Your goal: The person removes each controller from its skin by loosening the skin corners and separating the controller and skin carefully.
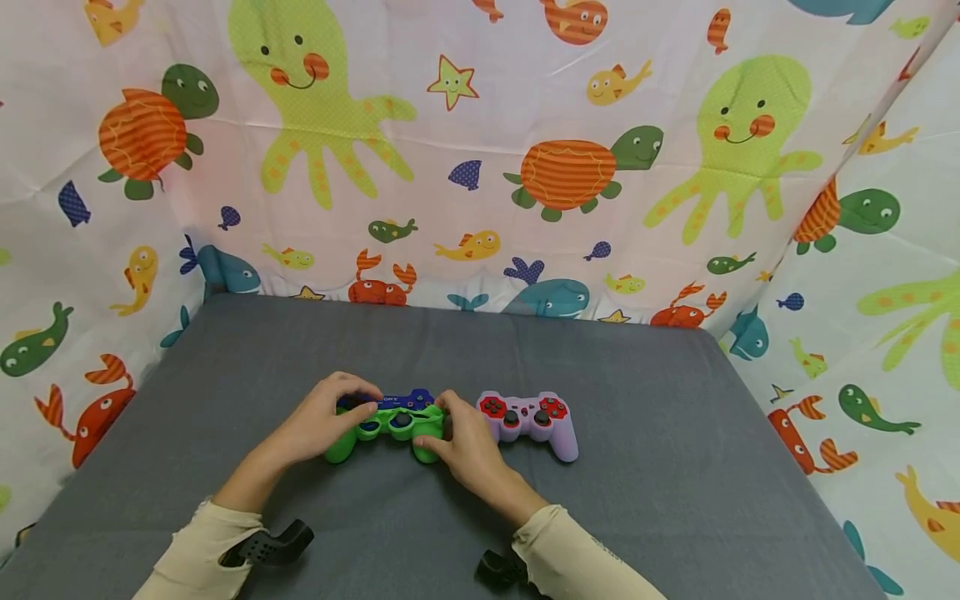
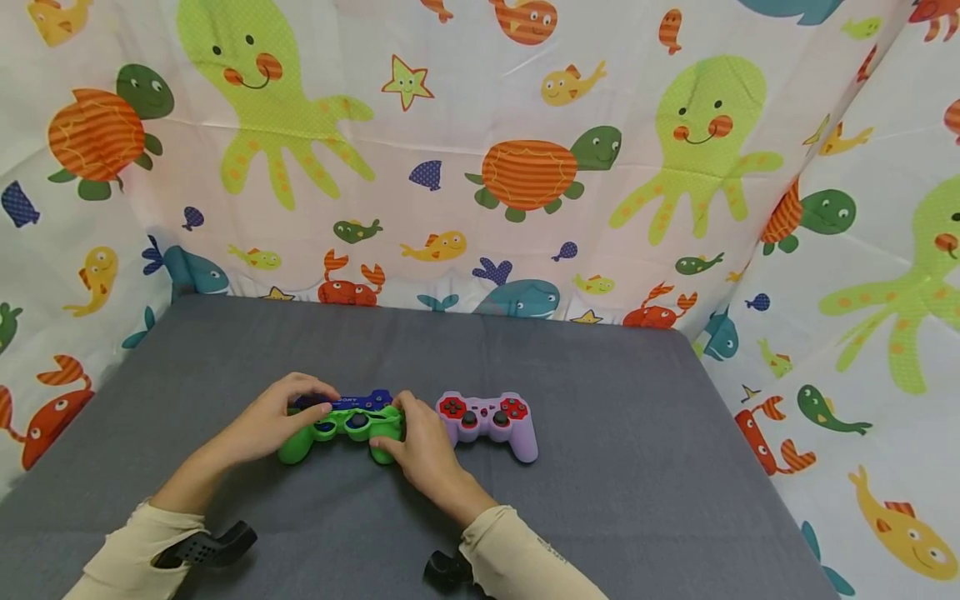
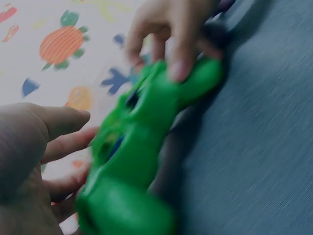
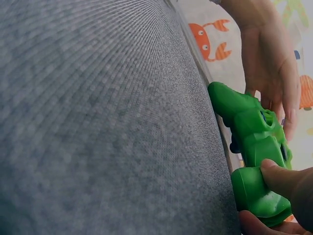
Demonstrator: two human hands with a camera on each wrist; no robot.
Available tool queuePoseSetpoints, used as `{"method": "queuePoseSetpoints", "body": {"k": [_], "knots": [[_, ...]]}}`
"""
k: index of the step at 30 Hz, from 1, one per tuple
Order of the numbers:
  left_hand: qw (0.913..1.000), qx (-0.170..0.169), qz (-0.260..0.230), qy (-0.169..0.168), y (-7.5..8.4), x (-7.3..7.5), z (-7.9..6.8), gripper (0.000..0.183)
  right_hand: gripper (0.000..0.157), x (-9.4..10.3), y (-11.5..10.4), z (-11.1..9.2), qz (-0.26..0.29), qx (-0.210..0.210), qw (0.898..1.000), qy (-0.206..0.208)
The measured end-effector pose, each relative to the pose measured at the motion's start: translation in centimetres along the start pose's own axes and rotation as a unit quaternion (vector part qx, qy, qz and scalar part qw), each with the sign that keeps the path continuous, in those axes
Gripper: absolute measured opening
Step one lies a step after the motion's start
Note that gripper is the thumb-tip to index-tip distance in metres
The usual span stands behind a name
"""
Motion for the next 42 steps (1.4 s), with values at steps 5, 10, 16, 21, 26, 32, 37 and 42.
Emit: {"method": "queuePoseSetpoints", "body": {"k": [5,10,16,21,26,32,37,42], "knots": [[0.9988,0.026,0.03,0.028,1.3,-1.6,-0.2,0.021,0.039,0.0,0.0,0.0,-0.009,0.004,1.0,-0.001],[0.9948,0.072,0.038,0.061,1.7,-2.3,-0.1,0.017,0.039,0.0,-0.2,0.1,-0.013,0.014,1.0,0.0],[0.9903,0.106,0.015,0.088,1.4,-2.5,0.0,0.012,0.039,-0.1,-0.5,0.1,-0.02,0.023,1.0,0.004],[0.9894,0.111,-0.01,0.094,1.5,-2.3,-0.1,0.013,0.04,-0.1,-0.5,0.2,-0.019,0.024,0.999,0.01],[0.9927,0.092,-0.028,0.072,1.5,-2.1,-0.2,0.012,0.04,-0.1,-0.4,0.2,-0.016,0.022,1.0,0.014],[0.9982,0.047,-0.02,0.031,1.7,-2.1,0.0,0.01,0.039,-0.1,-0.1,0.1,-0.013,0.017,1.0,0.012],[0.9998,0.011,-0.014,0.002,2.2,-2.0,0.0,0.02,0.038,0.0,0.1,0.1,-0.008,0.012,1.0,0.013],[0.9983,0.001,-0.036,-0.045,1.6,-1.6,0.1,0.026,0.04,-0.2,0.2,0.1,-0.013,0.004,1.0,0.005]]}}
Point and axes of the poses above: each hand's wrist, its own z-axis towards the middle knuckle, its own x-axis out of the back of the hand, y = z × x, the point moved 7 cm from there along z, towards the middle knuckle, and after that the axes turned 2 degrees about y, right-handed, at the moved point
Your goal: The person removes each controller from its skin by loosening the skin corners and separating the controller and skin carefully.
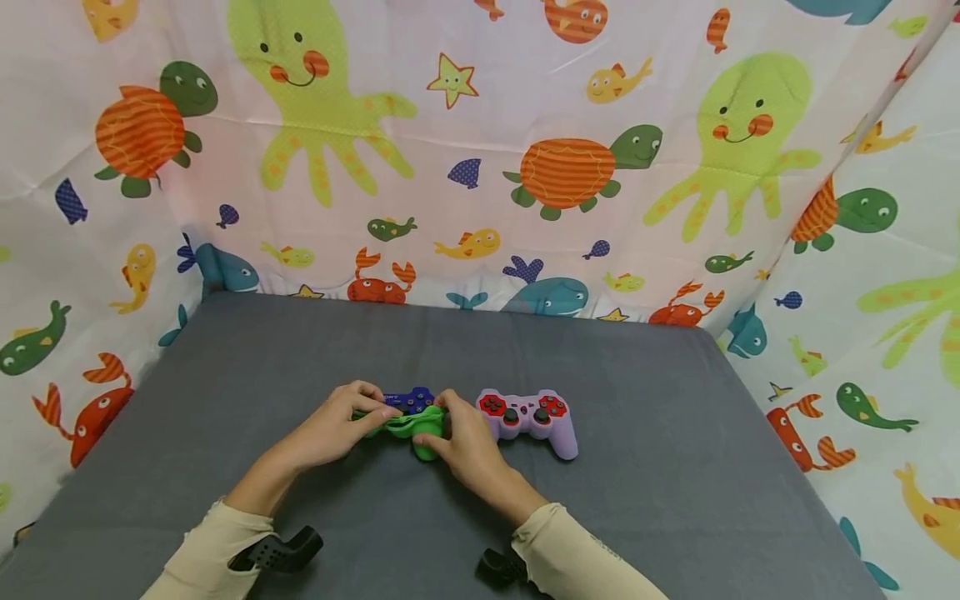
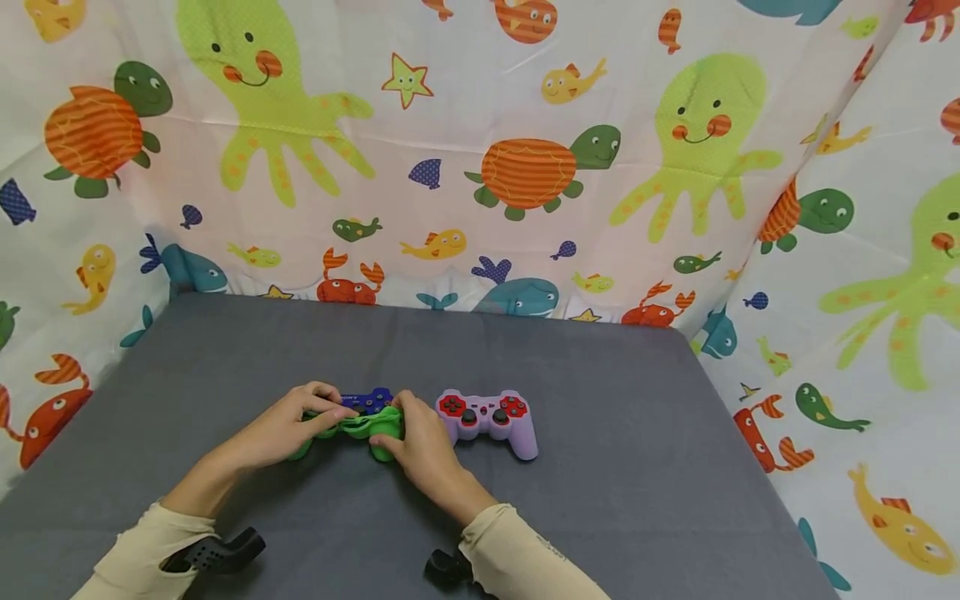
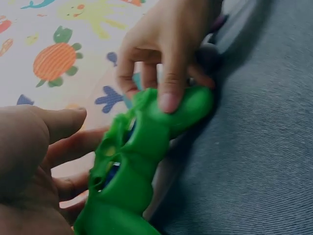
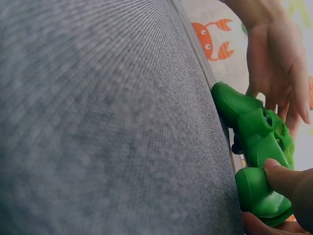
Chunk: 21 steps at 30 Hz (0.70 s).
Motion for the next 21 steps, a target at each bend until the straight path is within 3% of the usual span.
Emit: {"method": "queuePoseSetpoints", "body": {"k": [4,10,21], "knots": [[0.9993,0.016,-0.027,-0.018,-0.9,0.8,-0.1,0.03,0.042,-0.1,0.0,0.0,-0.003,-0.005,1.0,-0.008],[0.9985,0.031,-0.046,0.0,-1.8,2.2,-0.3,0.033,0.042,0.0,0.0,0.0,-0.009,-0.005,1.0,-0.008],[0.9989,0.033,0.03,-0.013,-2.6,4.0,-1.2,0.037,0.044,0.1,-0.1,0.0,-0.003,-0.002,1.0,-0.015]]}}
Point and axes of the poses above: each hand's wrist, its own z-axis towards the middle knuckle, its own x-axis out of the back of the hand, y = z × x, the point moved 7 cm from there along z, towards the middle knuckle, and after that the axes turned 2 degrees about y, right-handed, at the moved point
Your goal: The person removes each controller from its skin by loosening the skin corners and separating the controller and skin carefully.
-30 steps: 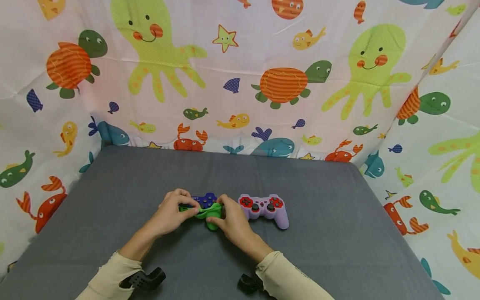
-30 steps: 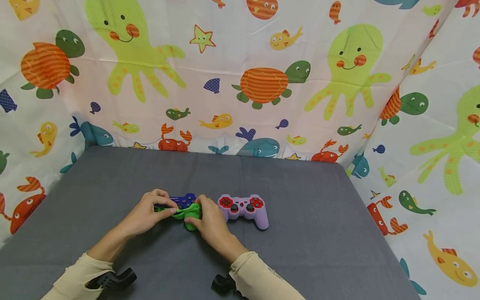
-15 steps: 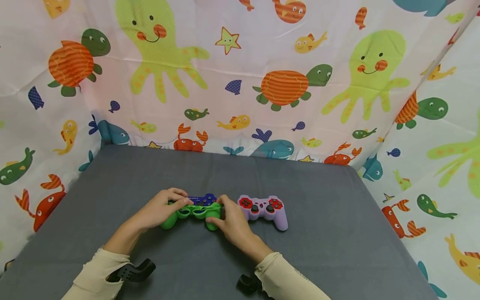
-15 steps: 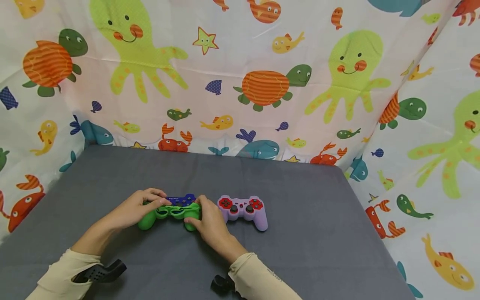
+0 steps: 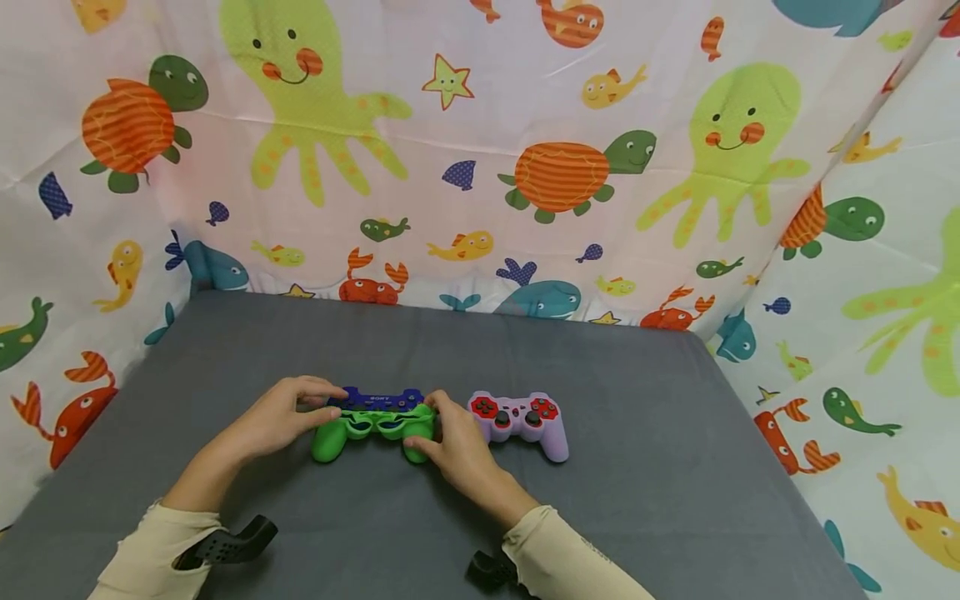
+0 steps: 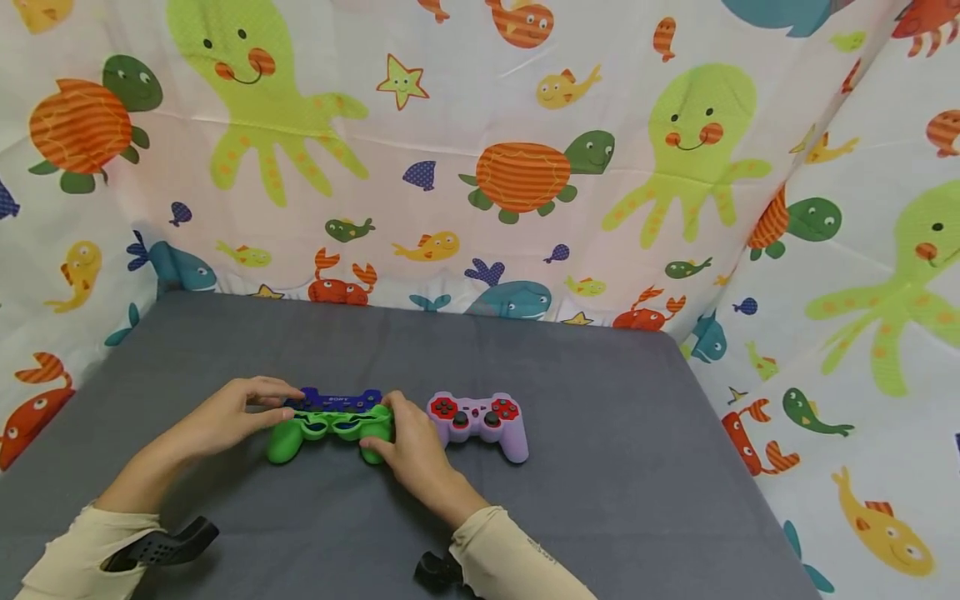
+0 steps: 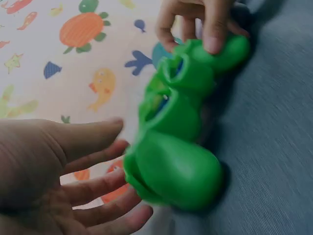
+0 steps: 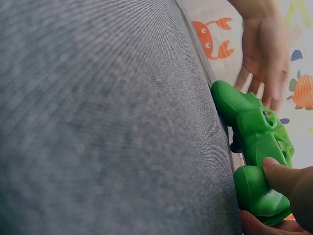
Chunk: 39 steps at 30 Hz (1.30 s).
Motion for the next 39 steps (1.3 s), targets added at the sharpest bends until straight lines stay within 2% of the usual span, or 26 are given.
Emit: {"method": "queuePoseSetpoints", "body": {"k": [6,16,20,24,29,34,36,39], "knots": [[0.9996,0.009,0.003,-0.025,-1.0,-0.7,-0.8,0.059,0.046,0.1,0.0,0.0,0.002,-0.001,1.0,-0.002],[0.9972,-0.032,0.067,0.0,-1.6,-1.8,-0.8,0.07,0.048,-0.2,0.1,-0.2,0.002,-0.005,1.0,-0.005],[0.9956,-0.036,0.084,0.021,-1.6,-2.0,-0.6,0.069,0.058,-0.1,0.0,-0.2,0.002,-0.002,1.0,-0.031],[0.9963,-0.031,0.076,0.022,-1.7,-2.1,-0.5,0.069,0.074,-0.2,-0.2,-0.4,-0.004,0.008,0.998,-0.064],[0.9983,-0.019,0.054,0.008,-1.9,-2.2,-0.6,0.068,0.088,-0.6,-0.5,-0.6,-0.041,0.005,0.995,-0.092],[0.9986,-0.008,0.052,0.003,-2.0,-2.1,-0.7,0.067,0.085,-0.8,-0.4,-0.7,-0.048,0.007,0.995,-0.085],[0.999,-0.008,0.044,0.004,-2.1,-1.9,-0.7,0.066,0.083,-0.8,-0.3,-0.7,-0.028,0.008,0.997,-0.074],[0.9999,-0.011,0.004,0.002,-2.2,-1.7,-0.7,0.065,0.08,-0.7,0.0,-0.6,0.016,0.004,0.998,-0.068]]}}
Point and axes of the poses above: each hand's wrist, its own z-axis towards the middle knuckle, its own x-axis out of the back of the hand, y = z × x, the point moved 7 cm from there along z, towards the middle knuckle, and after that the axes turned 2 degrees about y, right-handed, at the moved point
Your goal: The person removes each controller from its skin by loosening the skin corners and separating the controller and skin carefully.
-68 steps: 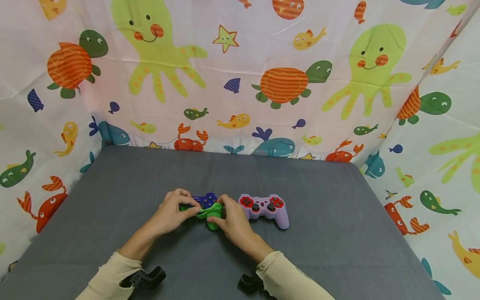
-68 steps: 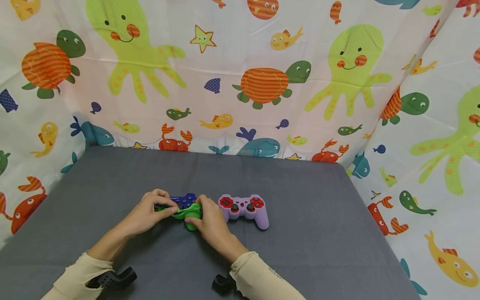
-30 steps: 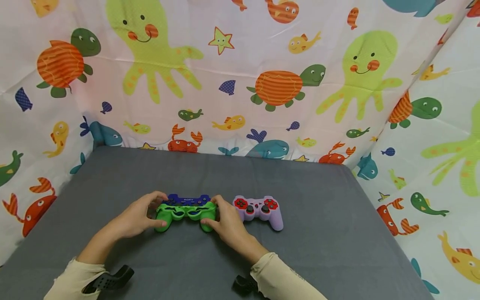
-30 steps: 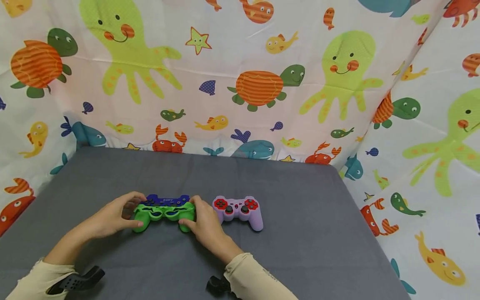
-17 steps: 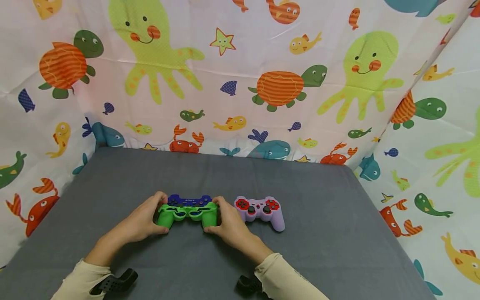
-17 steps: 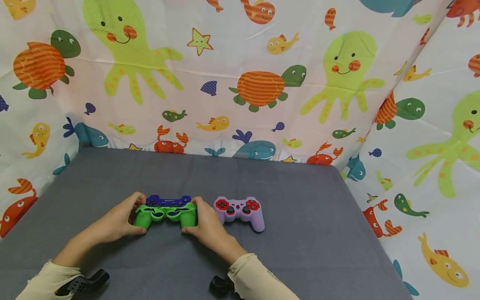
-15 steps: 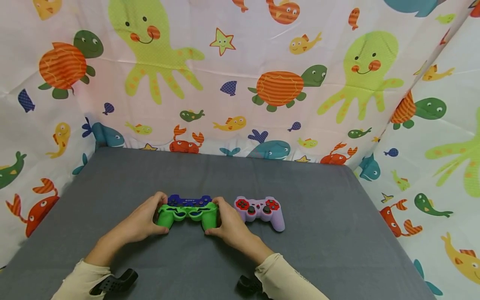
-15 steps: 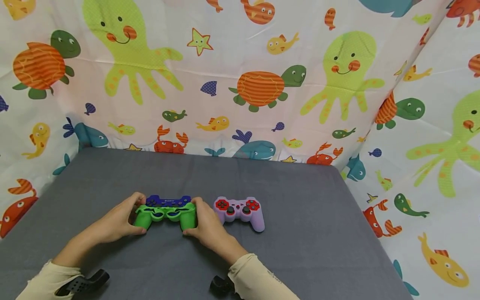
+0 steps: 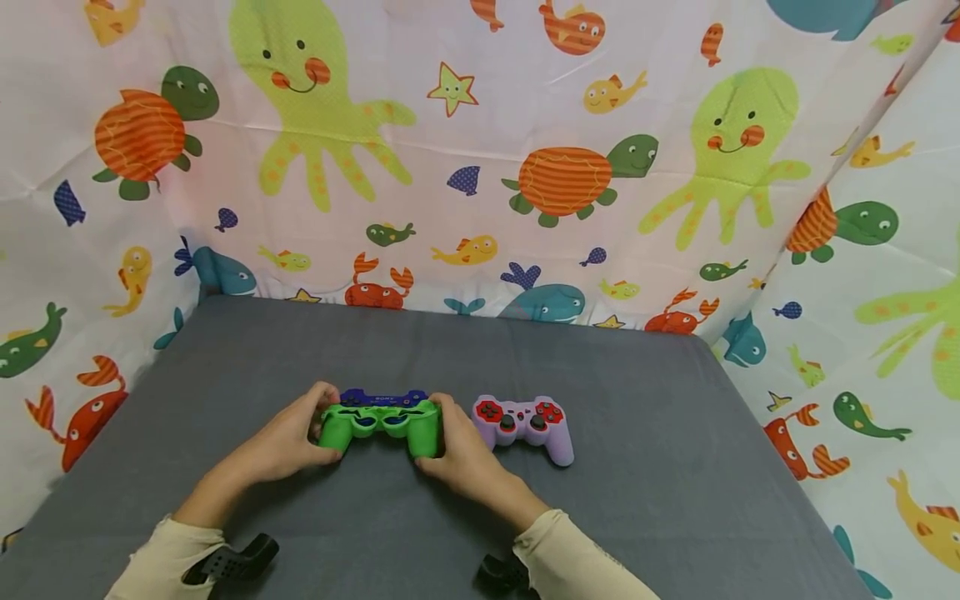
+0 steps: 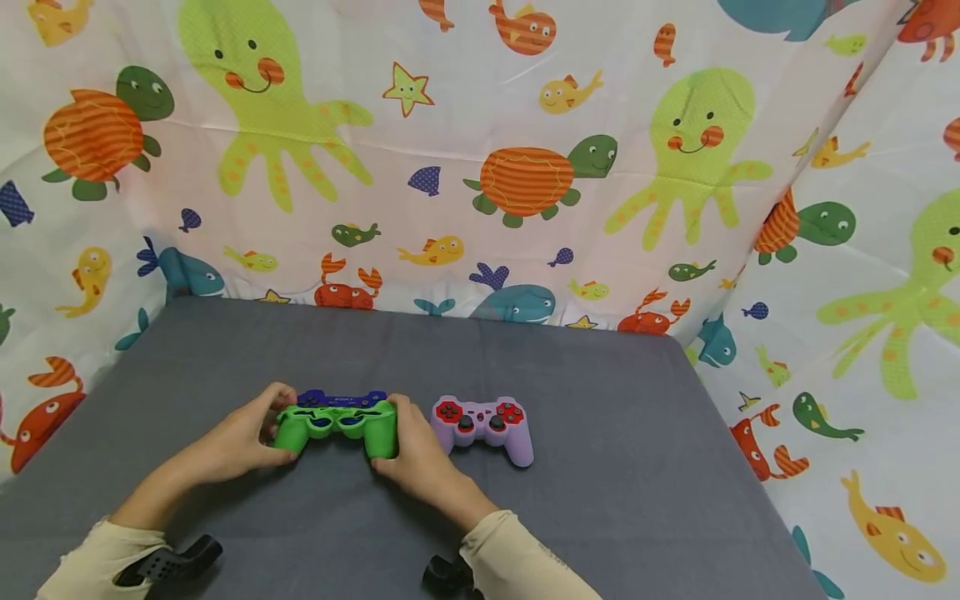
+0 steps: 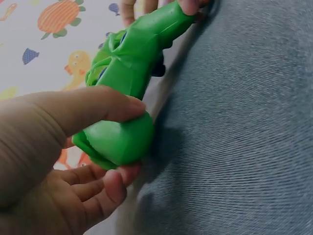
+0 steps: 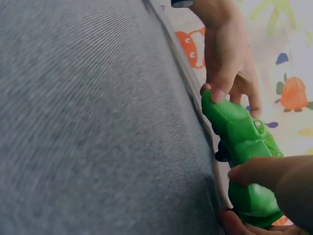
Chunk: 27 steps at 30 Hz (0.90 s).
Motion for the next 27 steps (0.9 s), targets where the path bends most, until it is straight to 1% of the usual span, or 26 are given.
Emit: {"method": "queuePoseSetpoints", "body": {"k": [3,7,10,14,17,23,27], "knots": [[0.9983,0.001,-0.058,-0.008,-0.2,0.2,0.0,0.07,0.079,0.0,0.4,0.1,0.067,-0.016,0.998,-0.01],[0.994,0.004,-0.109,-0.01,-0.5,0.5,0.0,0.079,0.078,0.0,0.7,0.2,0.145,-0.041,0.988,-0.026],[0.9916,0.007,-0.129,0.005,-0.7,0.9,0.0,0.077,0.079,0.0,0.7,0.2,0.177,-0.051,0.982,-0.033],[0.9878,0.016,-0.153,0.022,-0.9,1.2,0.1,0.073,0.078,0.0,0.7,0.3,0.194,-0.056,0.979,-0.041],[0.9874,0.02,-0.155,0.024,-0.9,1.2,0.1,0.071,0.078,0.0,0.7,0.4,0.2,-0.058,0.977,-0.045],[0.9907,0.023,-0.13,0.032,-0.8,1.2,-0.1,0.066,0.08,-0.1,0.8,0.3,0.208,-0.063,0.975,-0.046],[0.9931,0.027,-0.108,0.039,-0.8,1.1,-0.2,0.064,0.079,-0.2,0.9,0.3,0.202,-0.065,0.976,-0.04]]}}
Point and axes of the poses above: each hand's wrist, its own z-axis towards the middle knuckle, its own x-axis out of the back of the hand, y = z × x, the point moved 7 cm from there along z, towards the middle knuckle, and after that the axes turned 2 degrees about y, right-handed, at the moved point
